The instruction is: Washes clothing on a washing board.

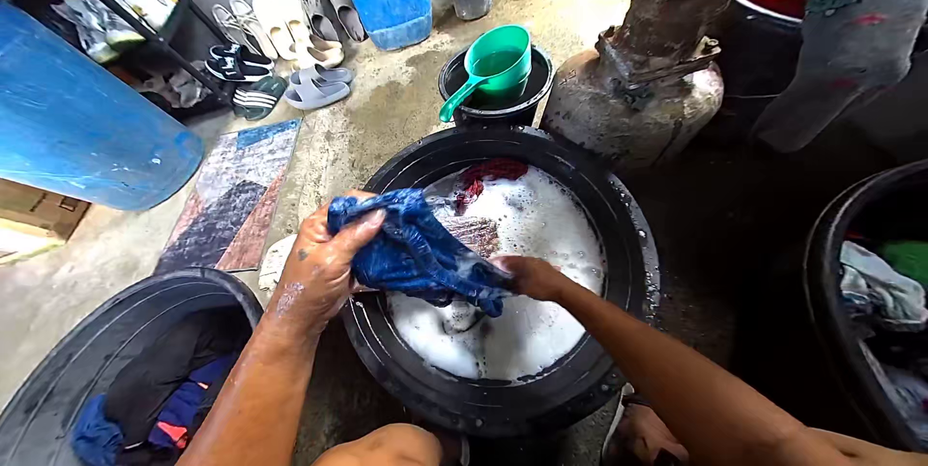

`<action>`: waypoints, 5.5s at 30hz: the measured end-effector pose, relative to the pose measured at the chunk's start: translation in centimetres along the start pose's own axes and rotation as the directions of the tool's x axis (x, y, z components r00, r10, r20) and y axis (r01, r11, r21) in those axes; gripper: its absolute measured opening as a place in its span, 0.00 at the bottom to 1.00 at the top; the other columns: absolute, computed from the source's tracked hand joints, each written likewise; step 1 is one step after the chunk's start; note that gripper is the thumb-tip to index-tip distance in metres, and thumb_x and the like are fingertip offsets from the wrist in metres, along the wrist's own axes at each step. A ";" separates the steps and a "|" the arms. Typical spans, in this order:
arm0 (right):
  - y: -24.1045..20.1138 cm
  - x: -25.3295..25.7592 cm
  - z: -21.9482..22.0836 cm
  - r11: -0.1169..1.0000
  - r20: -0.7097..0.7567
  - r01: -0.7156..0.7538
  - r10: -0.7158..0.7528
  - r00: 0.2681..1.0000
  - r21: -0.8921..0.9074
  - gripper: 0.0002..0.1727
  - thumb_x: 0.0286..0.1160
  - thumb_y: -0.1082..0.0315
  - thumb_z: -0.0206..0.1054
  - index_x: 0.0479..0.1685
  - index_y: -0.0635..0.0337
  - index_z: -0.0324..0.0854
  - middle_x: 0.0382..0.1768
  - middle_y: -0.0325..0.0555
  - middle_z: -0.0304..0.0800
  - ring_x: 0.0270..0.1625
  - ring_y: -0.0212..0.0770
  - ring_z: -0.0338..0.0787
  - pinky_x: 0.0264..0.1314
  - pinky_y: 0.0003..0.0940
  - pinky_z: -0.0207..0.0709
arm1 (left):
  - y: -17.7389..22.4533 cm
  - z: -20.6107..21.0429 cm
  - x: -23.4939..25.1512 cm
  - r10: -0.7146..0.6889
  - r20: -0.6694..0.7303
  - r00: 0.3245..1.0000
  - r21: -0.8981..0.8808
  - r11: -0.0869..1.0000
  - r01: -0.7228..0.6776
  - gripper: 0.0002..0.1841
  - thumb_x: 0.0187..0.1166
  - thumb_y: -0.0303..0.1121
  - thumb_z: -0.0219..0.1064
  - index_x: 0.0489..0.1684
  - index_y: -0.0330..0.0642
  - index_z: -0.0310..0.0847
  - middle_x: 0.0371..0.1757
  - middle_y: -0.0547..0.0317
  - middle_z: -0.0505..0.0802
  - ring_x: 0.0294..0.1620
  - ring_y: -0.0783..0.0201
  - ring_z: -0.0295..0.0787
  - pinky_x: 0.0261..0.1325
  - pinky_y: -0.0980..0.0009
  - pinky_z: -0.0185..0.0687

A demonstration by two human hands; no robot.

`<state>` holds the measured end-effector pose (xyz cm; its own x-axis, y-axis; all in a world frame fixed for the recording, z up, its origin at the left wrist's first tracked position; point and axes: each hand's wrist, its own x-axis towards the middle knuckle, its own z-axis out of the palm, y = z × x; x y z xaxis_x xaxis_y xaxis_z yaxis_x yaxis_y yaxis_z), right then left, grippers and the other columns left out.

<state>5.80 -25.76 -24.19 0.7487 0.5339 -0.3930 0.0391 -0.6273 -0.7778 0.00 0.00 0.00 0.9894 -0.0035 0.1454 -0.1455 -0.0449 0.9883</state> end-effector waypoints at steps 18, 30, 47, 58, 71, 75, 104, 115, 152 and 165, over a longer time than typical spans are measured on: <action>3.3 3.6 -7.1 0.853 -0.514 -0.386 0.521 0.682 0.351 0.32 0.85 0.59 0.67 0.79 0.75 0.69 0.72 0.80 0.77 0.75 0.76 0.77 0.78 0.73 0.67 | -18.4 -7.4 0.2 -0.120 -0.326 0.938 0.867 0.359 0.347 0.16 0.84 0.28 0.62 0.63 0.27 0.82 0.65 0.30 0.86 0.67 0.31 0.83 0.69 0.34 0.74; -15.8 10.2 6.5 0.908 -0.111 -0.033 0.088 0.990 0.417 0.25 0.80 0.61 0.72 0.70 0.67 0.76 0.49 0.63 0.91 0.50 0.57 0.93 0.56 0.58 0.86 | -22.0 -9.2 -2.3 -0.165 -0.168 0.972 0.979 0.083 0.184 0.39 0.73 0.59 0.71 0.84 0.51 0.73 0.91 0.31 0.60 0.93 0.29 0.45 0.85 0.23 0.31; -17.0 10.9 6.1 0.984 -0.163 -0.102 0.125 0.979 0.144 0.30 0.82 0.55 0.70 0.74 0.67 0.72 0.55 0.67 0.90 0.59 0.65 0.91 0.63 0.68 0.81 | -21.3 -9.0 -2.0 -0.226 -0.183 0.957 0.970 0.117 0.213 0.38 0.73 0.57 0.73 0.85 0.53 0.73 0.92 0.29 0.56 0.93 0.28 0.41 0.84 0.21 0.28; -4.3 8.4 -2.6 0.873 -0.250 -0.470 0.430 0.868 -0.130 0.34 0.85 0.52 0.67 0.78 0.72 0.70 0.64 0.75 0.85 0.68 0.73 0.85 0.69 0.72 0.75 | -21.7 -8.8 -1.9 -0.233 -0.190 0.954 0.972 0.093 0.216 0.42 0.75 0.61 0.69 0.91 0.54 0.64 0.93 0.29 0.51 0.94 0.27 0.36 0.84 0.22 0.25; -0.6 7.6 -1.6 0.855 -0.242 -0.475 0.425 0.872 -0.210 0.33 0.84 0.52 0.67 0.78 0.70 0.70 0.64 0.73 0.86 0.68 0.72 0.86 0.69 0.72 0.76 | -21.9 -9.1 -2.0 -0.214 -0.171 0.962 0.975 0.101 0.196 0.41 0.74 0.58 0.71 0.89 0.54 0.66 0.93 0.30 0.53 0.93 0.27 0.38 0.84 0.22 0.25; -10.4 9.2 -0.6 0.942 -0.160 -0.326 0.311 0.937 -0.078 0.31 0.84 0.55 0.68 0.76 0.70 0.73 0.63 0.71 0.86 0.68 0.68 0.86 0.71 0.68 0.76 | -22.0 -9.1 -2.1 -0.215 -0.163 0.963 0.976 0.107 0.189 0.41 0.75 0.58 0.71 0.90 0.53 0.65 0.92 0.28 0.53 0.93 0.26 0.38 0.83 0.20 0.25; -10.5 1.1 3.3 0.774 -0.550 0.176 0.252 0.796 0.609 0.22 0.80 0.77 0.59 0.72 0.76 0.73 0.55 0.57 0.88 0.56 0.37 0.88 0.62 0.37 0.82 | -17.7 0.7 -0.3 -0.220 0.222 0.950 0.238 0.957 0.166 0.30 0.77 0.26 0.54 0.84 0.34 0.66 0.79 0.46 0.81 0.82 0.57 0.74 0.84 0.57 0.67; -19.1 -7.4 -5.8 0.534 -0.482 0.355 0.116 0.868 0.767 0.15 0.61 0.71 0.72 0.49 0.48 0.88 0.39 0.38 0.97 0.42 0.33 0.96 0.46 0.33 0.92 | -21.9 -2.2 2.3 -0.459 0.287 0.841 0.337 0.870 0.360 0.37 0.68 0.28 0.78 0.82 0.33 0.68 0.88 0.32 0.63 0.89 0.45 0.59 0.87 0.55 0.61; -13.9 -10.2 -10.3 0.455 -0.531 0.395 0.222 0.818 0.798 0.13 0.81 0.61 0.62 0.60 0.51 0.80 0.45 0.43 0.93 0.46 0.38 0.94 0.49 0.38 0.90 | -15.8 -1.7 0.9 -0.621 -0.138 0.772 -0.713 0.603 0.358 0.21 0.95 0.45 0.42 0.58 0.38 0.74 0.44 0.51 0.91 0.44 0.59 0.92 0.48 0.62 0.90; -6.0 -3.5 -8.0 0.568 -0.348 0.051 0.429 0.834 0.821 0.14 0.88 0.75 0.56 0.68 0.64 0.73 0.42 0.51 0.88 0.39 0.40 0.90 0.44 0.39 0.86 | -15.0 -4.7 0.3 -0.603 -0.361 0.712 -0.268 0.798 0.540 0.27 0.84 0.20 0.57 0.83 0.39 0.60 0.63 0.39 0.85 0.56 0.53 0.88 0.55 0.56 0.87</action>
<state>8.25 -28.37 -14.25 0.8713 -0.0214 -0.4902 -0.4832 0.1366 -0.8648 2.43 5.35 -14.57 0.7906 0.3848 -0.4763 0.4174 0.2304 0.8790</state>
